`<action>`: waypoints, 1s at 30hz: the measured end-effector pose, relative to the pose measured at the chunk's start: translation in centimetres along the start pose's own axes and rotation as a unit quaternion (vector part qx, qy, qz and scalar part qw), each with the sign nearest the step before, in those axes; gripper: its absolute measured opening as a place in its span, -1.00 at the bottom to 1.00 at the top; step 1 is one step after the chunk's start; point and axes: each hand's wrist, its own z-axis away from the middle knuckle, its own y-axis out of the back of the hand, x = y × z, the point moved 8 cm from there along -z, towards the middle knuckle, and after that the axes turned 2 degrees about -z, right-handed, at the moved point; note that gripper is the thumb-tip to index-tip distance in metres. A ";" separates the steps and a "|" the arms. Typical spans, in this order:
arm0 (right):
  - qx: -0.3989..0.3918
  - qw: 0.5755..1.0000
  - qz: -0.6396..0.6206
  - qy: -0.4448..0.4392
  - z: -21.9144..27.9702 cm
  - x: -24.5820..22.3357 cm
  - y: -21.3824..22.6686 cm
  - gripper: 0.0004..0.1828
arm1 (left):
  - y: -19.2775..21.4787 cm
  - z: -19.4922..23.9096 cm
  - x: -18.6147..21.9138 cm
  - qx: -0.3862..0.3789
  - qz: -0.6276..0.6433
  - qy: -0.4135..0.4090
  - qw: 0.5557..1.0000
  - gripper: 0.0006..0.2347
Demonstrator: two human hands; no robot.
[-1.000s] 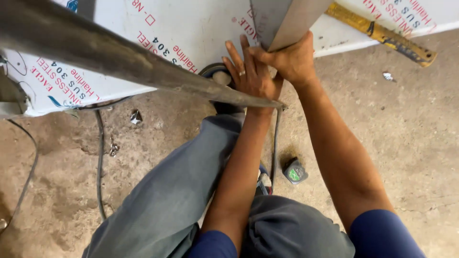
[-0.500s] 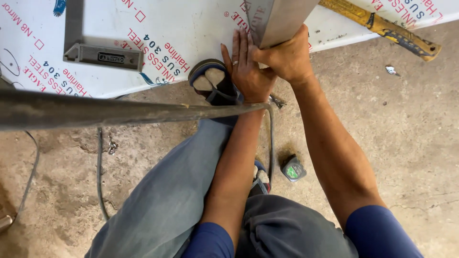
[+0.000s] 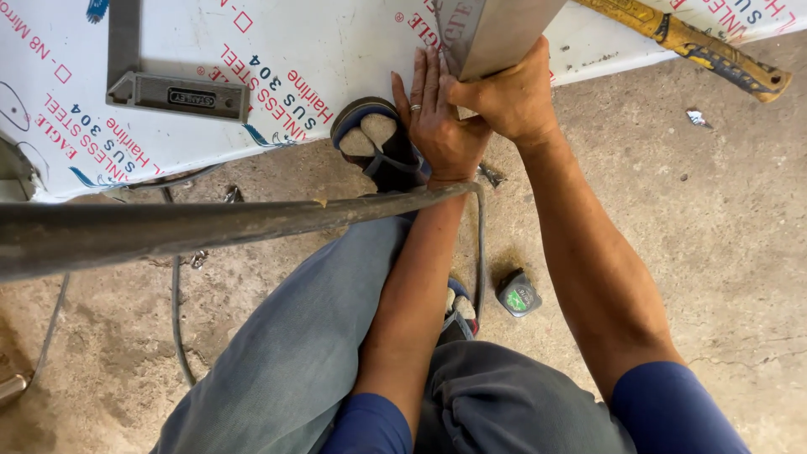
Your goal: Measure, mark, and assemble components of a stainless steel cabinet.
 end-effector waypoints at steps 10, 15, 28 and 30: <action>-0.016 0.999 -0.025 0.014 0.0 -0.3 -0.3 -0.75 | 0.1 0.5 0.1 0.006 -0.004 0.004 1.000 -0.37; -0.030 0.999 0.045 0.007 -0.1 -0.4 -0.1 -0.70 | 0.7 0.8 -1.0 -0.008 -0.014 -0.020 1.000 -0.47; -0.143 0.972 0.174 0.064 0.1 -1.1 10.9 -0.41 | 3.9 -3.8 -2.2 -0.141 0.016 -0.159 0.977 -0.70; -0.062 0.855 0.501 0.120 0.2 0.7 14.6 -0.28 | 3.6 -4.1 -2.4 -0.168 0.014 -0.169 0.971 -0.72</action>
